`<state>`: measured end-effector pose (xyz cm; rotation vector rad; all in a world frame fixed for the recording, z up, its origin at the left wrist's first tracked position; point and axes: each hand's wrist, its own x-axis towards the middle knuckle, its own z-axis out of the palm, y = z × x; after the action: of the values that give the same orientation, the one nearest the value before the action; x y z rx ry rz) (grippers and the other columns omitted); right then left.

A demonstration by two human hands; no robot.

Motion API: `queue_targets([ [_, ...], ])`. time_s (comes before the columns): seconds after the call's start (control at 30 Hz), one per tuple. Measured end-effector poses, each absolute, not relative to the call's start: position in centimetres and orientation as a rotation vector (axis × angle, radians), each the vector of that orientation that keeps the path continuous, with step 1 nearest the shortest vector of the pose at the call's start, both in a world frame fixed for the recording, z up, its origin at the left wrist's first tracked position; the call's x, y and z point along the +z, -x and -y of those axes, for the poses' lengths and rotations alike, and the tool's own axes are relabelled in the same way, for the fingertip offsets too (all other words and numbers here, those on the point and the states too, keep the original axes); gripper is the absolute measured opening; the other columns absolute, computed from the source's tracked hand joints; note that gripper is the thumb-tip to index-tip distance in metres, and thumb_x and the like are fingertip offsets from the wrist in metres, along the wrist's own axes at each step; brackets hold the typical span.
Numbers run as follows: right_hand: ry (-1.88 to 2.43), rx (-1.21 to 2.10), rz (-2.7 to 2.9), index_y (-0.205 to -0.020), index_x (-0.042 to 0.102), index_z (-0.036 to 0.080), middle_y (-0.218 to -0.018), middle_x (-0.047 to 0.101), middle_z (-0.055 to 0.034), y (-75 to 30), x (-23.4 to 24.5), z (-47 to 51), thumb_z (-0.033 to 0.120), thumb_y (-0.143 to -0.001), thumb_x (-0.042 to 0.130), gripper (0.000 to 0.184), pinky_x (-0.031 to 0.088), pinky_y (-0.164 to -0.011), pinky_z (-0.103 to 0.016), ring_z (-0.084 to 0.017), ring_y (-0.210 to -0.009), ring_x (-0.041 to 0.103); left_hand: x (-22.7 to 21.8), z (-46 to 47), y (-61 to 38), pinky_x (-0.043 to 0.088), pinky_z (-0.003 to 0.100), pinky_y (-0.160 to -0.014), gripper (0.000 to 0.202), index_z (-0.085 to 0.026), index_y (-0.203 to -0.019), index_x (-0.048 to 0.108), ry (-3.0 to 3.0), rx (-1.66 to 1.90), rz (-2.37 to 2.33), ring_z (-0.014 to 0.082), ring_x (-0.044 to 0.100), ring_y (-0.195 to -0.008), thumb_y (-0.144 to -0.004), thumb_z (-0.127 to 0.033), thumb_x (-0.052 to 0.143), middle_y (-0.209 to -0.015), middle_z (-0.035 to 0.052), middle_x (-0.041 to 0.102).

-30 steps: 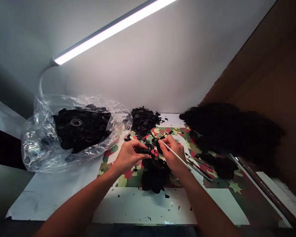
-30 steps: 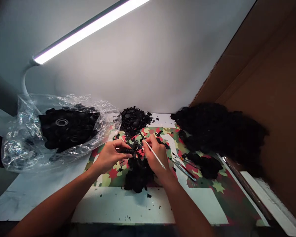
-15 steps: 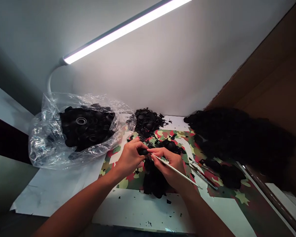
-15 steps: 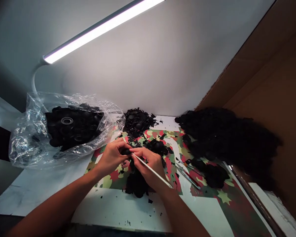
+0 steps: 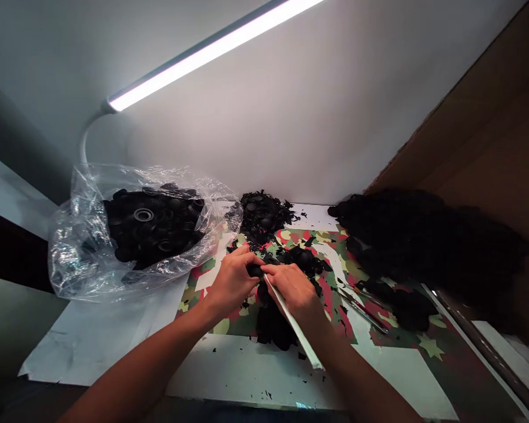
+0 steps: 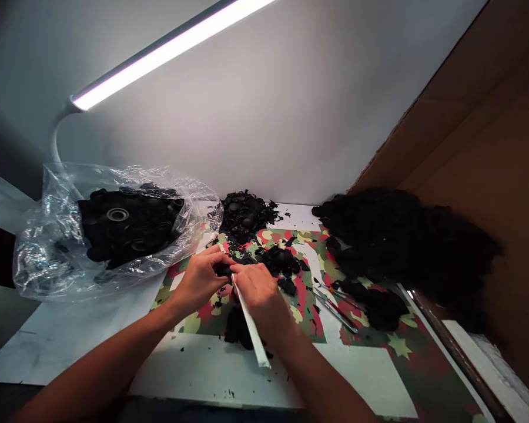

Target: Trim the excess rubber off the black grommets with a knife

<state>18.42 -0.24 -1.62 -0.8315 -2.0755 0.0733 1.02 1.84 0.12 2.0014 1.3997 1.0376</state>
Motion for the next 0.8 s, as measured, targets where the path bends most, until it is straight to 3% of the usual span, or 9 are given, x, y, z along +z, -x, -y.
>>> queue_targets([
  [0.2,1.013,0.083,1.988,-0.107,0.064,0.020,-0.099,0.076,-0.0081,-19.2,-1.1,-0.2,0.015,-0.100,0.050,0.016,0.053,-0.081,-0.036,-0.022,-0.087,0.070,0.3,-1.6,-1.1,0.043,0.024,-0.063,0.016,-0.017,-0.083,0.074,-1.999,1.089,-1.360,0.0135,0.057,-0.069,-0.073,-0.005,0.077,-0.076,-0.0006,0.059],
  [0.37,1.226,0.342,1.845,-0.099,0.066,0.024,-0.106,0.077,-0.0043,-20.6,-1.1,-0.5,0.035,-0.099,0.053,0.017,0.053,-0.079,-0.032,-0.022,-0.089,0.073,1.4,-1.9,-0.1,0.049,0.027,-0.071,0.020,-0.020,-0.099,0.072,-2.161,1.113,-1.408,0.0159,0.059,-0.077,-0.080,-0.017,0.078,-0.084,0.0006,0.058],
  [0.5,1.433,0.392,1.716,-0.085,0.063,0.024,-0.071,0.072,0.0012,-21.5,-1.2,-1.3,0.049,-0.095,0.055,0.028,0.045,-0.060,-0.028,-0.017,-0.054,0.062,4.1,-4.5,5.0,0.049,0.032,-0.082,0.028,-0.025,-0.117,0.071,-2.312,1.133,-1.778,0.0203,0.059,-0.090,-0.093,-0.015,0.061,-0.094,0.0054,0.061],
  [0.63,1.483,0.408,1.622,-0.076,0.059,0.023,-0.063,0.064,0.0010,-22.3,-0.6,-2.4,0.049,-0.090,0.057,0.030,0.038,-0.058,-0.028,-0.017,-0.055,0.055,6.4,-7.9,12.1,0.043,0.048,-0.093,0.030,-0.023,-0.123,0.070,-2.157,0.803,-2.531,0.0311,0.052,-0.109,-0.100,-0.027,0.051,-0.111,0.0114,0.063],
  [0.7,1.506,0.466,1.585,-0.072,0.056,0.023,-0.062,0.060,0.0012,-23.1,-0.8,-3.1,0.048,-0.087,0.058,0.029,0.036,-0.058,-0.028,-0.017,-0.057,0.051,6.5,-9.6,14.5,0.038,0.053,-0.100,0.027,-0.020,-0.115,0.073,-2.111,0.703,-2.550,0.0320,0.050,-0.113,-0.100,-0.026,0.051,-0.108,0.0117,0.066],
  [0.8,1.493,0.583,1.501,-0.068,0.054,0.023,-0.064,0.056,0.0013,-24.7,-1.7,-4.2,0.044,-0.083,0.060,0.027,0.036,-0.060,-0.028,-0.017,-0.062,0.050,6.4,-11.4,15.9,0.030,0.064,-0.103,0.036,-0.011,-0.130,0.063,-2.165,0.562,-2.478,0.0361,0.044,-0.123,-0.098,-0.025,0.055,-0.119,0.0150,0.064],
])
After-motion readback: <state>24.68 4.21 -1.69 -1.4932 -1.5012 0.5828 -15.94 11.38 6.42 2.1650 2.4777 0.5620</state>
